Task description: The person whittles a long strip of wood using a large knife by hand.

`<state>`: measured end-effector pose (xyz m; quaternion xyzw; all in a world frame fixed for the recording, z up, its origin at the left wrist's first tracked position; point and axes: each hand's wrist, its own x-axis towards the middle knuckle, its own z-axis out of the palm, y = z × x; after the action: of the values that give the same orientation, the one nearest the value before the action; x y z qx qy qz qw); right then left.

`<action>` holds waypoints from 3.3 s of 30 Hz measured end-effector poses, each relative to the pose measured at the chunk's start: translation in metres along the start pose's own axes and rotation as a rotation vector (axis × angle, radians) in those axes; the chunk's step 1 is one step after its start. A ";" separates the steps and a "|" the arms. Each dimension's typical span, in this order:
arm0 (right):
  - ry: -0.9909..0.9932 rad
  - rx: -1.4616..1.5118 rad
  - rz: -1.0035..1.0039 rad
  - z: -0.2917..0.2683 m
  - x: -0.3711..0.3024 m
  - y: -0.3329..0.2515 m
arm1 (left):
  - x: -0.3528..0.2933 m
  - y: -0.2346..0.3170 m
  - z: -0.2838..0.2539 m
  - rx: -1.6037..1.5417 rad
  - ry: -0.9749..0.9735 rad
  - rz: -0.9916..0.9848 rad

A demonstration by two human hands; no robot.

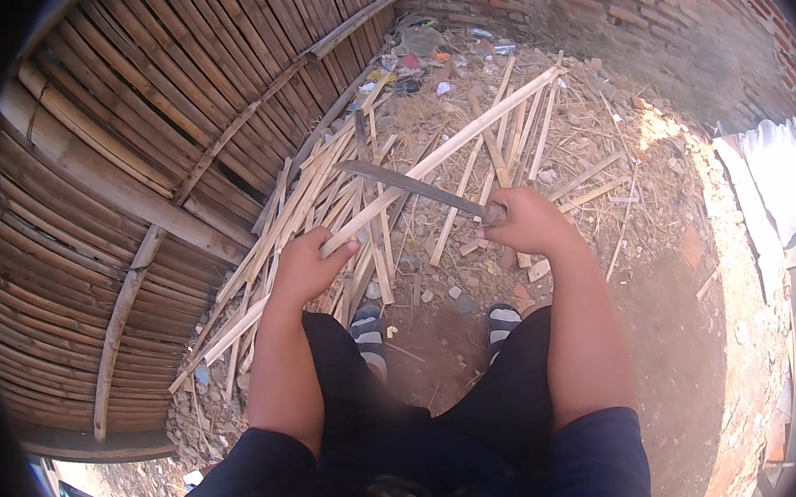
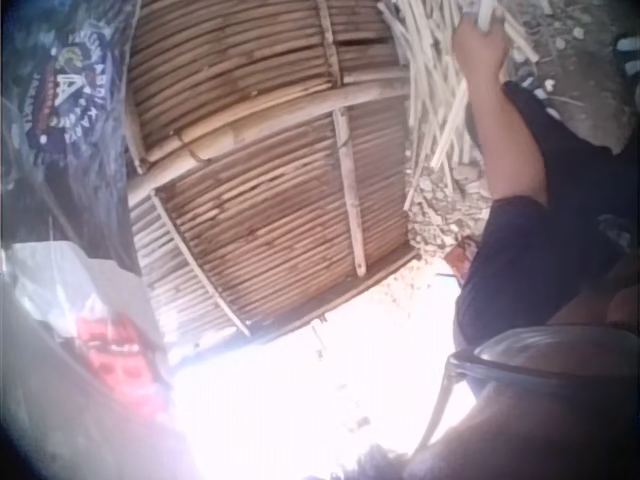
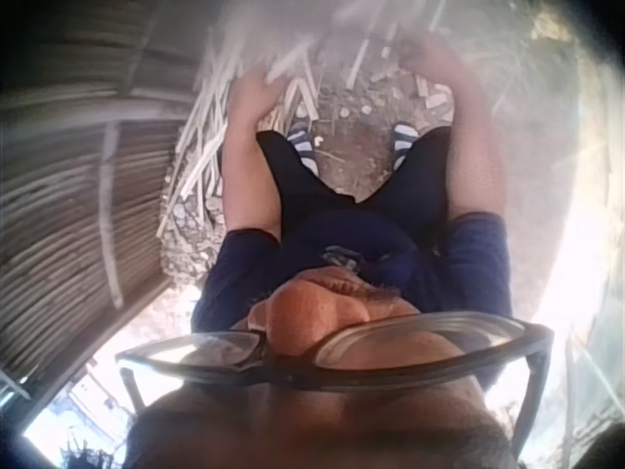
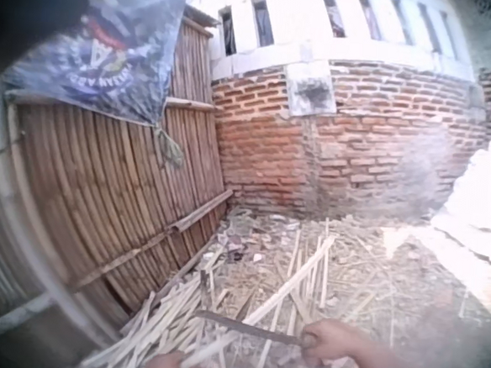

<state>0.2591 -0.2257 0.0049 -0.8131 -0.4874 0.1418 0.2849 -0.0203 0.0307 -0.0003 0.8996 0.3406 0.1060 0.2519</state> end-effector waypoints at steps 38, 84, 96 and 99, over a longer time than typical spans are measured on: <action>0.195 -0.080 0.216 -0.016 0.000 0.005 | -0.002 0.027 0.007 0.031 0.095 0.077; 0.350 -0.031 0.257 -0.015 0.005 0.007 | -0.003 0.022 0.007 -0.032 0.197 0.091; -0.088 -0.217 -0.029 0.004 0.002 -0.048 | -0.005 0.019 0.010 -0.055 0.197 0.082; 0.160 -0.083 0.116 -0.013 0.006 -0.015 | -0.005 0.022 0.005 -0.054 0.195 0.068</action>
<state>0.2573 -0.2191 0.0244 -0.8597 -0.4208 0.0723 0.2803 -0.0092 0.0112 0.0069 0.8888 0.3299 0.2109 0.2381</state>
